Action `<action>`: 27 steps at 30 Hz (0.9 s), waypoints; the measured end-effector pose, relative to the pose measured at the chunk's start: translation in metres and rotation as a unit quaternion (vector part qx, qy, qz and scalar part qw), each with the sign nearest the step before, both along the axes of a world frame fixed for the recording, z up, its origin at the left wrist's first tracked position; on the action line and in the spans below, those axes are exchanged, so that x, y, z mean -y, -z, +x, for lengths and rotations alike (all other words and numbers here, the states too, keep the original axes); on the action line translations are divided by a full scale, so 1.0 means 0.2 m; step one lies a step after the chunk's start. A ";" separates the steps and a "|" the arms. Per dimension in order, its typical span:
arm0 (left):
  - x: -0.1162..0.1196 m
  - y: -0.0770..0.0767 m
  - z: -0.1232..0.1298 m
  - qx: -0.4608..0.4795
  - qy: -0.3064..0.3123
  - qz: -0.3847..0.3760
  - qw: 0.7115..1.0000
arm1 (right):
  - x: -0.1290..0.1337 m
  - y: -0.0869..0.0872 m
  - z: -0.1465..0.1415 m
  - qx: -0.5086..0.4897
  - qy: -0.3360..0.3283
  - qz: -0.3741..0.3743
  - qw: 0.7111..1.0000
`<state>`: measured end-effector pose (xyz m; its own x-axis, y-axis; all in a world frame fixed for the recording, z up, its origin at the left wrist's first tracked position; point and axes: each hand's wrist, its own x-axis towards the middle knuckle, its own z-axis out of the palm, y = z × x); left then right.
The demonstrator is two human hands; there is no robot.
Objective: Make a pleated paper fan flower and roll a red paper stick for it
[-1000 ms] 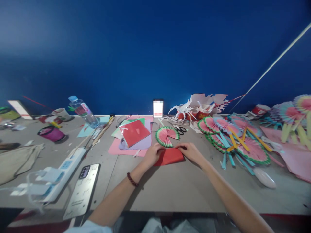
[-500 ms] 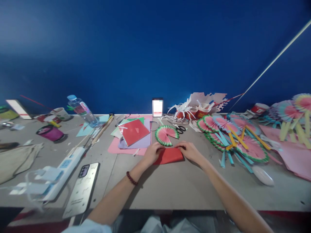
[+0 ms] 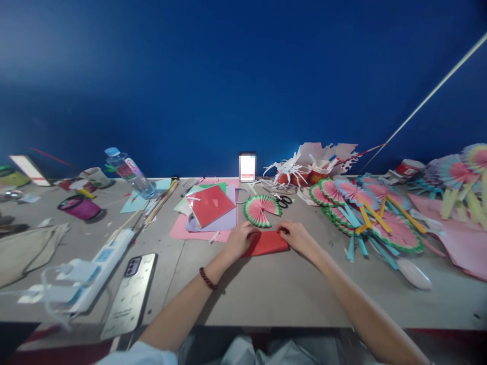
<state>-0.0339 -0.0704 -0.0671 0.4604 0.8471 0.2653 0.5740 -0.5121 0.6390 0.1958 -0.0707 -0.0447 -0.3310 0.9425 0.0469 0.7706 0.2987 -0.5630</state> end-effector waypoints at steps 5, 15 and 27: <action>-0.01 0.02 0.00 -0.009 -0.003 0.040 0.999 | 0.05 -0.12 -0.05 0.104 -0.007 0.011 0.994; -0.04 0.07 -0.02 -0.018 -0.007 0.112 0.994 | -0.04 -0.28 -0.24 0.287 0.010 -0.066 0.956; 0.05 -0.03 0.03 -0.071 -0.060 0.118 0.989 | -0.05 -0.25 -0.30 0.233 0.032 -0.013 0.972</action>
